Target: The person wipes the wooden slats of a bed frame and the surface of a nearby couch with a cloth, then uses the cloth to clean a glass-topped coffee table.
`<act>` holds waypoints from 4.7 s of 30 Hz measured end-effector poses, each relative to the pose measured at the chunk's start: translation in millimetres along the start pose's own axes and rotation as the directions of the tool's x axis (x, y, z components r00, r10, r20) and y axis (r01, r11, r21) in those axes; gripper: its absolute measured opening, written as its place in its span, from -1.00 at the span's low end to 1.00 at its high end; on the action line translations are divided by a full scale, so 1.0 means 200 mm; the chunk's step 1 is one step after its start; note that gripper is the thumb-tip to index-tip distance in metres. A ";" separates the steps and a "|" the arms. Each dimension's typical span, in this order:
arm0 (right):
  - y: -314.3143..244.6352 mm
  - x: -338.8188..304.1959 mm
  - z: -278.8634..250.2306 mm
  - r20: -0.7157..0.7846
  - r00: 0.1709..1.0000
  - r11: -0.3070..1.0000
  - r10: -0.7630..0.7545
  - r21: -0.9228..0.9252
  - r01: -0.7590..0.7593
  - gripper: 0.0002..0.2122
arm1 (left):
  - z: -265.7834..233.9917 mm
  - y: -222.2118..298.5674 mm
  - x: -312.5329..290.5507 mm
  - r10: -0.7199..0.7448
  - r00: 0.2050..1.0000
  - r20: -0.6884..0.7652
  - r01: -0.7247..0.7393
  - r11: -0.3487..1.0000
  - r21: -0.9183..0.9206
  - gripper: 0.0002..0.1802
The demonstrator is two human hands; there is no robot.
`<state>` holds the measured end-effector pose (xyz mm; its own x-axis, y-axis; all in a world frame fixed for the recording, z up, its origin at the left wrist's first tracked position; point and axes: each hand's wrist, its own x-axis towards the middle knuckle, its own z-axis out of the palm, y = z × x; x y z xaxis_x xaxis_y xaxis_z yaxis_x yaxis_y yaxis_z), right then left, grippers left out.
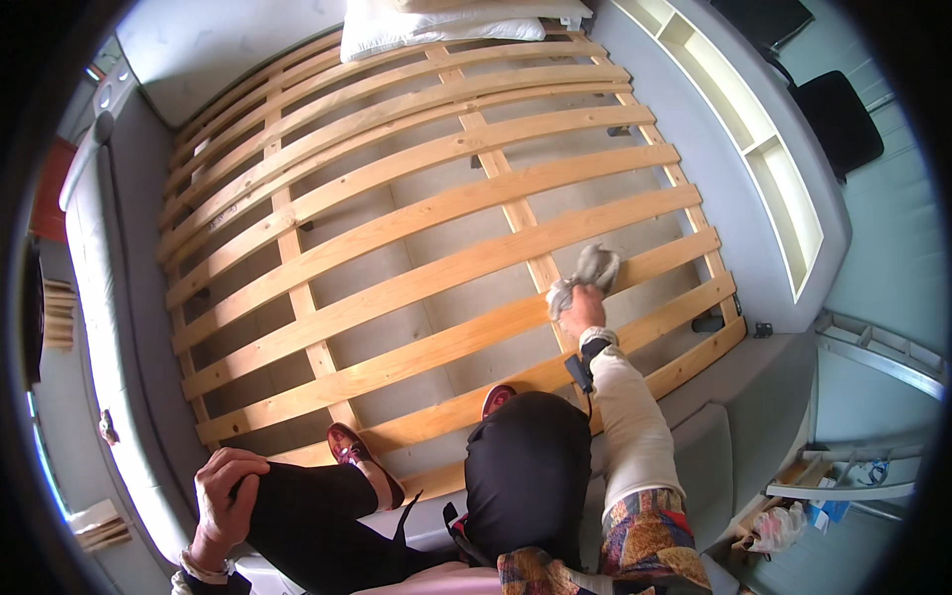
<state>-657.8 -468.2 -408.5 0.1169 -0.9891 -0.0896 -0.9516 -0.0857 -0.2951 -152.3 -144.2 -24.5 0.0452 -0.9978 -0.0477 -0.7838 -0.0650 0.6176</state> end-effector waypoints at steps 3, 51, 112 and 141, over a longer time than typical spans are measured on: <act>-0.25 -0.09 0.01 0.201 0.966 0.986 -0.163 0.066 0.153 -0.66 | -0.01 0.01 -0.02 -0.004 1.000 -0.023 0.004 1.000 -0.001 -0.87; -0.13 -0.04 0.04 0.061 0.986 0.984 -0.154 0.096 0.148 -0.66 | 0.03 0.04 0.00 -0.080 0.997 -0.004 0.080 0.997 -0.015 -0.85; 0.46 -0.61 -2.59 -0.491 0.788 0.725 0.372 0.683 0.084 -0.47 | -0.07 -0.16 -0.43 -0.016 0.991 -0.133 0.006 0.997 -0.071 -0.83; 0.08 0.01 -0.35 0.397 0.912 0.963 -0.106 -0.187 0.193 -0.55 | 0.03 0.24 0.18 -0.156 0.974 0.163 0.141 0.985 0.104 -0.81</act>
<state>-693.5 -480.0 -346.5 0.3201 -0.8453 -0.4278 -0.9471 -0.2961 -0.1235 -191.6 -182.3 -1.1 0.0654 -0.9603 -0.2714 -0.8299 -0.2033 0.5195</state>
